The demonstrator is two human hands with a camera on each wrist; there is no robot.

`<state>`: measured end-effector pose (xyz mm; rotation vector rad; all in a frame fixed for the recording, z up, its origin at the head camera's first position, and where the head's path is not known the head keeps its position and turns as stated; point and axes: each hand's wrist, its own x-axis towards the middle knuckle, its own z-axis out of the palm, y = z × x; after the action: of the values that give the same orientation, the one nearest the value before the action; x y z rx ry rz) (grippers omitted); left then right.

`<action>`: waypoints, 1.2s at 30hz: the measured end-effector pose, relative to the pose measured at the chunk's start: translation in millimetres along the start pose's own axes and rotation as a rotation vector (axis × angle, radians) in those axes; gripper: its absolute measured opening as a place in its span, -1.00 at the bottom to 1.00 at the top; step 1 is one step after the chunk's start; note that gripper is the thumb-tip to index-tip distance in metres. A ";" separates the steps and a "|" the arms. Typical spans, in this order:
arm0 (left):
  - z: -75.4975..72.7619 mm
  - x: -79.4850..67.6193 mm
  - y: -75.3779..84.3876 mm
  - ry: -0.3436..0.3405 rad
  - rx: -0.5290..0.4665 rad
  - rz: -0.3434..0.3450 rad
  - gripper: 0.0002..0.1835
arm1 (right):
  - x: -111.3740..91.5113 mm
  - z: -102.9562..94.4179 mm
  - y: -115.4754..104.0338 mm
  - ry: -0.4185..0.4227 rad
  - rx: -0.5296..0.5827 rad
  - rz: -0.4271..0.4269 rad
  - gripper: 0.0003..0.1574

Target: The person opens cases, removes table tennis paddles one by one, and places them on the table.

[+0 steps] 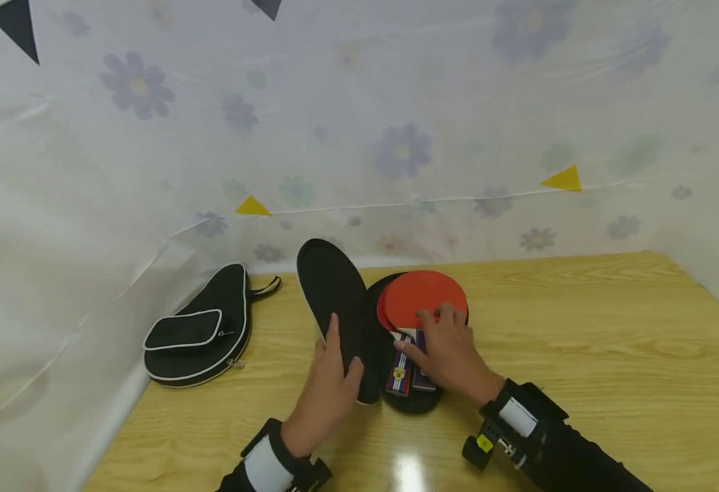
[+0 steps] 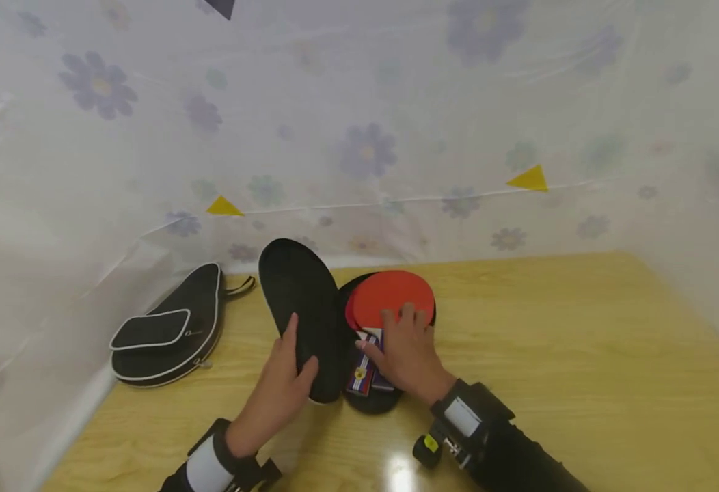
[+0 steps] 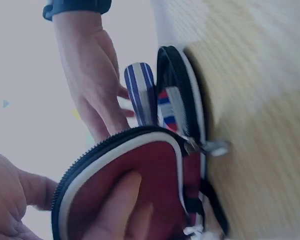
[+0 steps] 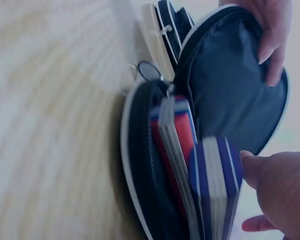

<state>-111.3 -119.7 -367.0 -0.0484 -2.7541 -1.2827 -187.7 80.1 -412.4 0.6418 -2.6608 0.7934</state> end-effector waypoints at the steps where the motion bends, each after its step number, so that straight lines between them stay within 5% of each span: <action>1: -3.2 -0.4 -2.5 0.006 0.004 -0.032 -0.21 | -0.7 0.6 -1.8 0.011 -0.011 -0.009 -0.27; 7: -15.4 6.1 -18.2 0.097 0.122 -0.087 -0.14 | -3.5 -1.8 -11.3 0.044 -0.056 0.008 -0.40; 14: -18.9 14.9 -35.0 0.105 0.246 -0.133 -0.07 | -8.2 -9.2 -17.0 -0.134 -0.038 0.129 -0.68; 23: -15.7 32.4 -50.7 -0.152 0.387 -0.133 -0.06 | -5.6 -9.7 -12.8 -0.201 0.057 0.177 -0.69; 29: -9.5 36.4 -58.2 -0.143 0.489 -0.068 -0.06 | -7.2 -18.8 9.4 -0.191 0.098 0.167 -0.72; 36: -7.4 37.9 -59.8 -0.129 0.541 -0.055 -0.05 | -14.5 -66.0 65.4 -0.103 0.055 0.075 -0.66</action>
<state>-152.6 -164.4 -403.7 -0.0122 -3.1292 -0.5195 -197.8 171.7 -394.0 0.6149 -2.7791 0.8796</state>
